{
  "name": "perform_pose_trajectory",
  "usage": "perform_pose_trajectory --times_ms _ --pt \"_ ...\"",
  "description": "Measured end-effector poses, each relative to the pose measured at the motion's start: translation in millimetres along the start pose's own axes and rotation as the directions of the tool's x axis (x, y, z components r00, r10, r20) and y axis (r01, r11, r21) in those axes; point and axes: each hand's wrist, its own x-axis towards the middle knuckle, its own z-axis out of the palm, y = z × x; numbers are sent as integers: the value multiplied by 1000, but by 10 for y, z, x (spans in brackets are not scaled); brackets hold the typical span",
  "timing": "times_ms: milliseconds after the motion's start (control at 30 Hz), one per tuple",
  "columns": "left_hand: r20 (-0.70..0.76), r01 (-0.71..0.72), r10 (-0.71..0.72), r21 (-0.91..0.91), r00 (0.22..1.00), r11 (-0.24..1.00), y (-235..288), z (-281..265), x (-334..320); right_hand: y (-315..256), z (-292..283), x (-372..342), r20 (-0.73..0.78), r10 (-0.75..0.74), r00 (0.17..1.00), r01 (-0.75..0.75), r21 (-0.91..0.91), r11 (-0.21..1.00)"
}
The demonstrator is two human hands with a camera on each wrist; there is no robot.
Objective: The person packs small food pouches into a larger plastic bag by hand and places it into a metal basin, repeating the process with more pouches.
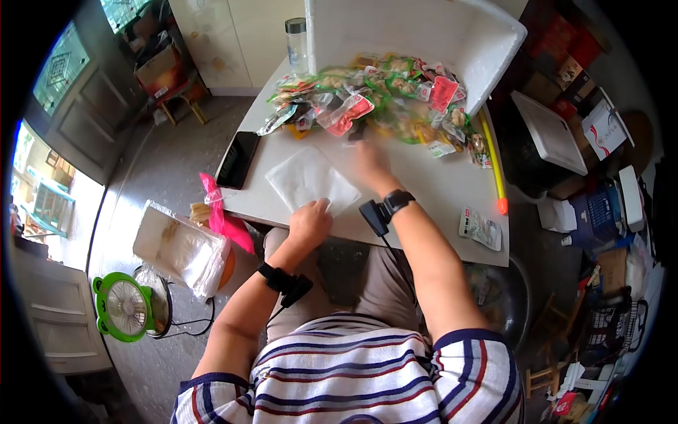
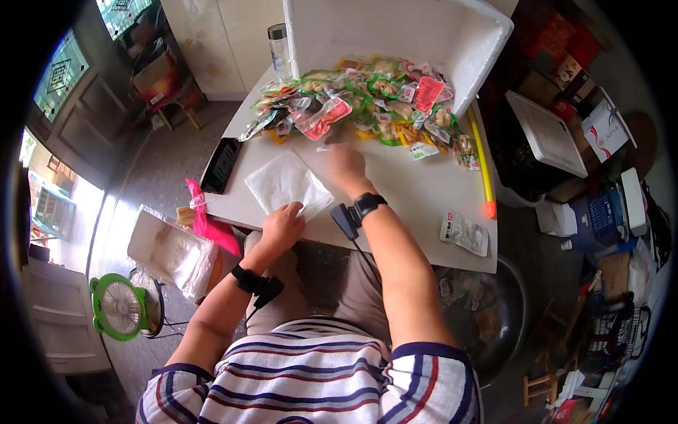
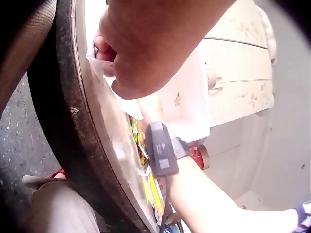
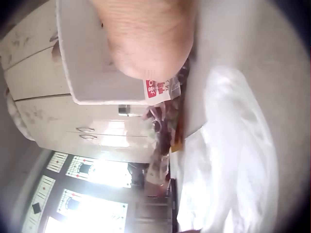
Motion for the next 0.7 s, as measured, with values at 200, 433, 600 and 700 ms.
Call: perform_pose_trajectory --times_ms 200,433,600,700 --pt "120 21 -20 -5 993 1000 73 138 75 327 -393 -691 -36 391 919 -223 772 595" --pt "122 64 -52 -95 991 993 372 201 126 192 -1175 -1590 239 411 880 -73 922 -381" --pt "127 58 -39 -150 991 987 445 289 170 41 -1236 -1932 330 403 853 -97 861 -499" --pt "123 146 -123 -196 985 970 454 350 190 -49 -1142 -2045 393 392 832 -152 840 -521"
